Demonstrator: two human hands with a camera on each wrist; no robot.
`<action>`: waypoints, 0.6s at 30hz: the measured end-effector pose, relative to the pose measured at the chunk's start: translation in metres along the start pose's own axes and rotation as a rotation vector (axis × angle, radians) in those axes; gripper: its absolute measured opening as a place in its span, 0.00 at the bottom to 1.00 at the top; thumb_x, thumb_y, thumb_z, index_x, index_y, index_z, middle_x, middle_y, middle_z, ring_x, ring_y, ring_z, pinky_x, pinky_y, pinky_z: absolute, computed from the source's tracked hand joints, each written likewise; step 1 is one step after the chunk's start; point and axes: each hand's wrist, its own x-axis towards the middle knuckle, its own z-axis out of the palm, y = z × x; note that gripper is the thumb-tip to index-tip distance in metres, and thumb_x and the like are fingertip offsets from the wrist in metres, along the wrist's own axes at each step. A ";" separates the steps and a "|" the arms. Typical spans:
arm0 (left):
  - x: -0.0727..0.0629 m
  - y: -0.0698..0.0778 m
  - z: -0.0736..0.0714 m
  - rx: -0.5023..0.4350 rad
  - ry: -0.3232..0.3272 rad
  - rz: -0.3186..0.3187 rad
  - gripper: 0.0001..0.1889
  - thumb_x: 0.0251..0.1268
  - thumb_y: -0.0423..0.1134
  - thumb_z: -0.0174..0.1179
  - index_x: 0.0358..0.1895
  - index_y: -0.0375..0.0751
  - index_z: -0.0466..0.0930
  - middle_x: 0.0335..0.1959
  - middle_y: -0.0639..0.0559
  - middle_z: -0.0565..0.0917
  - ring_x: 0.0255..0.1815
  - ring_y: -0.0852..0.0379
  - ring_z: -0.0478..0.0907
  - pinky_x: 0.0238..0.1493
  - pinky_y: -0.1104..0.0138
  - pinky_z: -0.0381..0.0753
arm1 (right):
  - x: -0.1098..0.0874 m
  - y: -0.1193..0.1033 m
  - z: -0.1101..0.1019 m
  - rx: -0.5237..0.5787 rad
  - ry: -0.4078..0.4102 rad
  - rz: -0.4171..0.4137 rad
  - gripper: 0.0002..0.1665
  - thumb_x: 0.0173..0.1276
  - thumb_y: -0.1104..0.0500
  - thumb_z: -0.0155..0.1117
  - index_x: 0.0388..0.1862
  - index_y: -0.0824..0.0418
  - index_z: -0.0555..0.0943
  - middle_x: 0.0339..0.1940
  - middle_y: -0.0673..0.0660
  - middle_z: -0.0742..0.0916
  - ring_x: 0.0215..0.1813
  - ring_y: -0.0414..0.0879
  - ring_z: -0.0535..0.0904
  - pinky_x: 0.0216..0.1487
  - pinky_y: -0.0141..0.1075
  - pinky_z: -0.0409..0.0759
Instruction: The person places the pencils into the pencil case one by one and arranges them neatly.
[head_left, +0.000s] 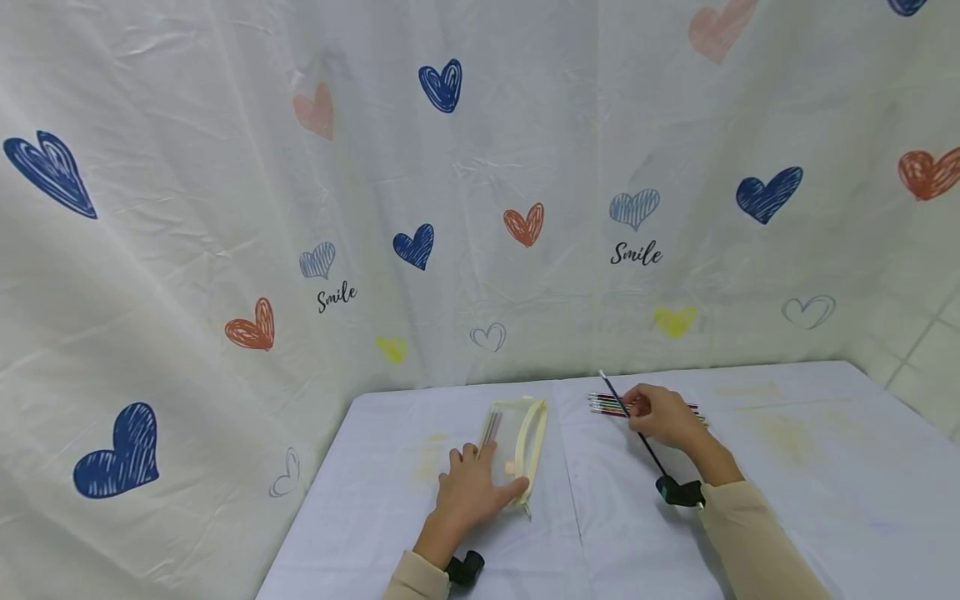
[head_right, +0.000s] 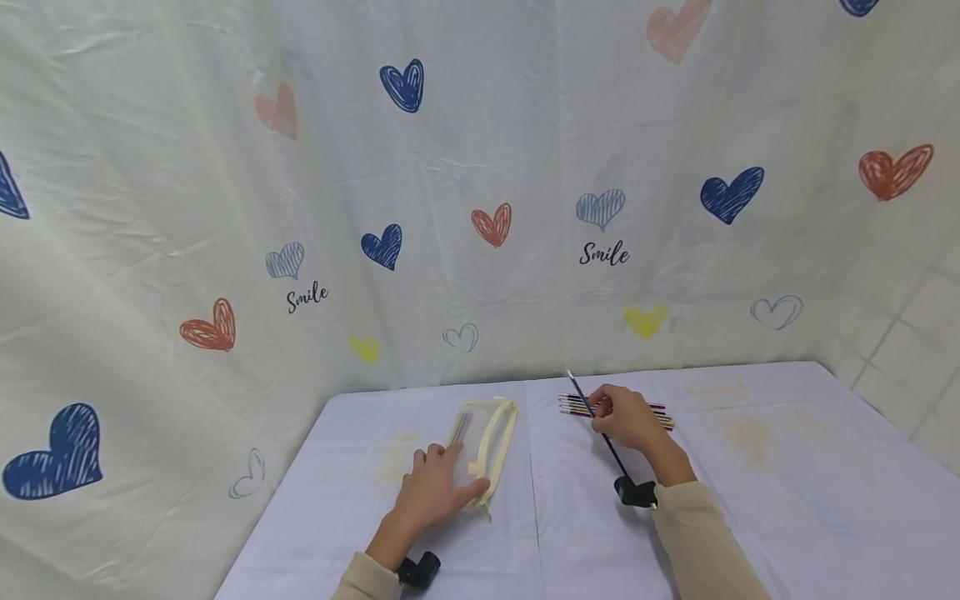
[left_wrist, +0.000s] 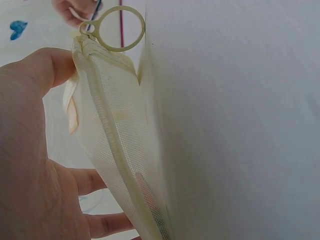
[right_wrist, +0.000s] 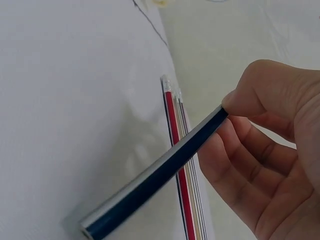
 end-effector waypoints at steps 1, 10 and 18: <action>0.000 0.000 0.000 0.001 0.001 0.000 0.49 0.56 0.77 0.59 0.73 0.46 0.70 0.61 0.37 0.74 0.60 0.39 0.68 0.46 0.37 0.74 | 0.000 -0.001 0.000 0.012 0.001 0.006 0.21 0.59 0.66 0.67 0.53 0.67 0.80 0.35 0.55 0.83 0.34 0.46 0.78 0.33 0.38 0.77; -0.001 0.000 -0.001 -0.004 0.014 0.008 0.49 0.55 0.76 0.59 0.73 0.46 0.71 0.60 0.37 0.74 0.59 0.40 0.69 0.45 0.38 0.74 | -0.001 -0.004 0.002 0.094 0.012 0.032 0.23 0.60 0.66 0.66 0.56 0.69 0.79 0.37 0.58 0.83 0.30 0.45 0.81 0.32 0.38 0.81; -0.002 0.001 -0.001 -0.003 0.011 0.008 0.49 0.55 0.76 0.59 0.74 0.46 0.70 0.60 0.37 0.74 0.58 0.40 0.68 0.44 0.38 0.74 | -0.003 -0.008 0.004 0.184 0.014 0.026 0.23 0.60 0.68 0.65 0.56 0.71 0.79 0.37 0.59 0.83 0.34 0.46 0.80 0.33 0.39 0.85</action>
